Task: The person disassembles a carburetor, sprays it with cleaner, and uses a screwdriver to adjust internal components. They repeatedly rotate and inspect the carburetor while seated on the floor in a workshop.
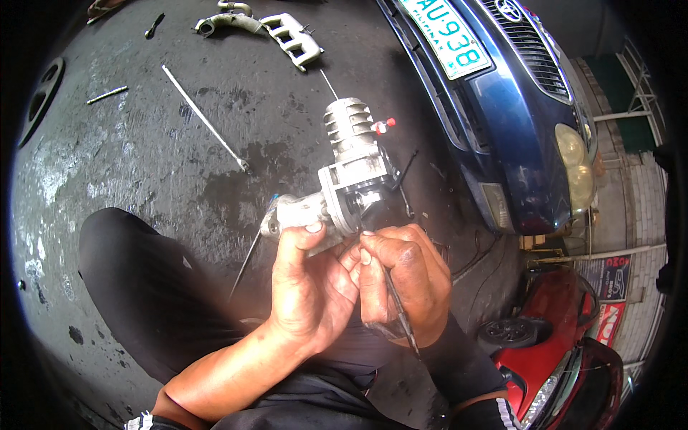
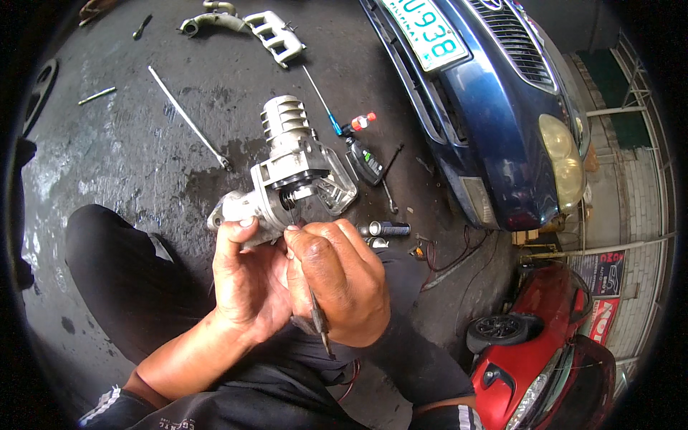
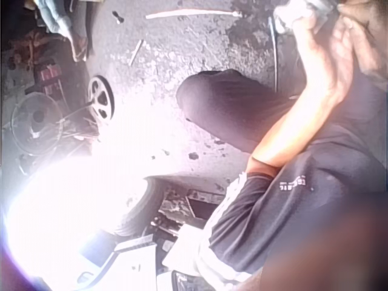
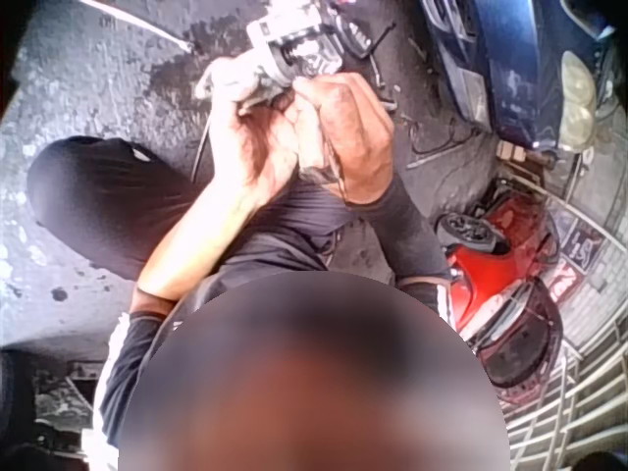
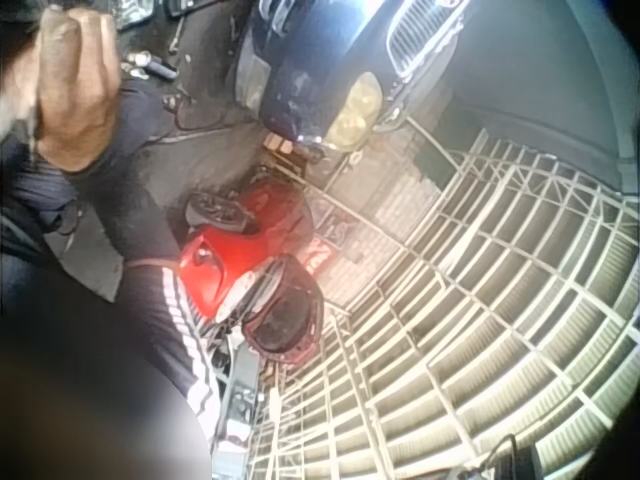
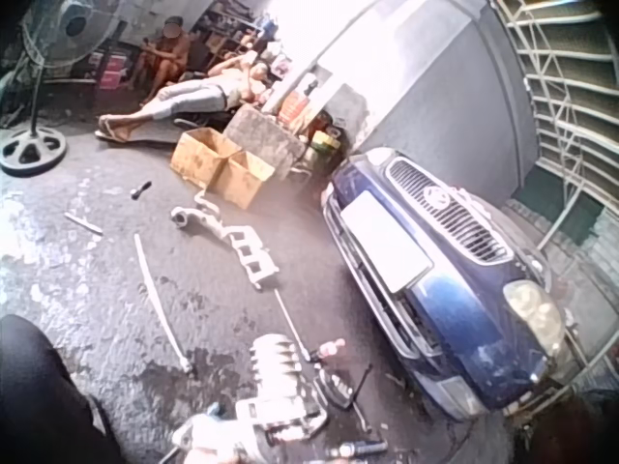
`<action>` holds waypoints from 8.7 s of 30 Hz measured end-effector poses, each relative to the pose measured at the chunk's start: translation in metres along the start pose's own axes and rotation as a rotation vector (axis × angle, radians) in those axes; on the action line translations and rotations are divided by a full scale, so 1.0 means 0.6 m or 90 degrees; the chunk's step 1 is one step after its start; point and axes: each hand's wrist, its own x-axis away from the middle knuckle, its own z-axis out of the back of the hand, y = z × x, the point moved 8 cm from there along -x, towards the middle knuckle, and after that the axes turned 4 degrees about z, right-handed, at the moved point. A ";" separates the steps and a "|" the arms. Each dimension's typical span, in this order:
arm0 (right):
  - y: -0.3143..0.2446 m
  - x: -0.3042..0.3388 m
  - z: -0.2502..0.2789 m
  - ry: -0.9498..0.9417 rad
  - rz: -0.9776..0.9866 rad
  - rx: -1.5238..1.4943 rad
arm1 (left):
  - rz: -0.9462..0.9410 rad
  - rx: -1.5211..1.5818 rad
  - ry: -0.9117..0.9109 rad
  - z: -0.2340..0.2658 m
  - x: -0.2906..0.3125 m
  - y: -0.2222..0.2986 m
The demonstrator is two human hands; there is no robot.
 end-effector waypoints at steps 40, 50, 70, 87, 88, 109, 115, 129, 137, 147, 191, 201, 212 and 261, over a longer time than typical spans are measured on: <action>0.021 0.022 -0.008 -0.005 0.003 0.053 | 0.085 0.003 0.050 0.013 -0.014 -0.027; 0.040 0.016 0.009 0.020 -0.072 -0.071 | 0.088 0.004 0.001 -0.002 -0.013 -0.025; 0.046 0.012 0.012 -0.031 -0.063 -0.063 | 0.112 -0.025 0.003 0.009 -0.015 -0.038; 0.047 0.008 0.046 -0.057 -0.008 -0.056 | 0.171 0.045 0.035 0.004 -0.020 -0.040; 0.048 0.008 0.047 -0.048 -0.004 -0.059 | 0.176 0.047 0.030 0.002 -0.020 -0.040; 0.061 0.007 0.044 -0.039 -0.006 -0.079 | 0.214 0.084 0.046 0.004 -0.012 -0.049; 0.056 0.010 0.051 -0.050 0.031 -0.030 | 0.232 0.120 0.049 0.002 -0.013 -0.055; 0.068 0.014 0.053 -0.004 -0.011 -0.115 | 0.245 0.098 0.042 -0.010 -0.004 -0.062; 0.036 0.018 0.070 0.104 -0.122 -0.324 | 0.412 0.278 -0.214 -0.009 0.009 -0.086; -0.023 0.031 0.024 0.117 -0.111 -0.361 | 0.561 0.297 -0.441 -0.008 0.004 -0.082; 0.091 -0.076 -0.024 -0.099 -0.367 -0.276 | 0.085 -0.288 0.289 0.117 0.115 0.078; 0.028 -0.038 -0.010 -0.246 -0.180 -0.349 | 0.109 -0.236 0.310 0.115 0.124 0.073; 0.008 -0.028 -0.024 -0.328 -0.111 -0.325 | 0.087 -0.255 0.310 0.121 0.121 0.073; -0.022 0.015 -0.063 -0.322 0.119 -0.099 | -0.005 -0.309 0.329 0.130 0.127 0.089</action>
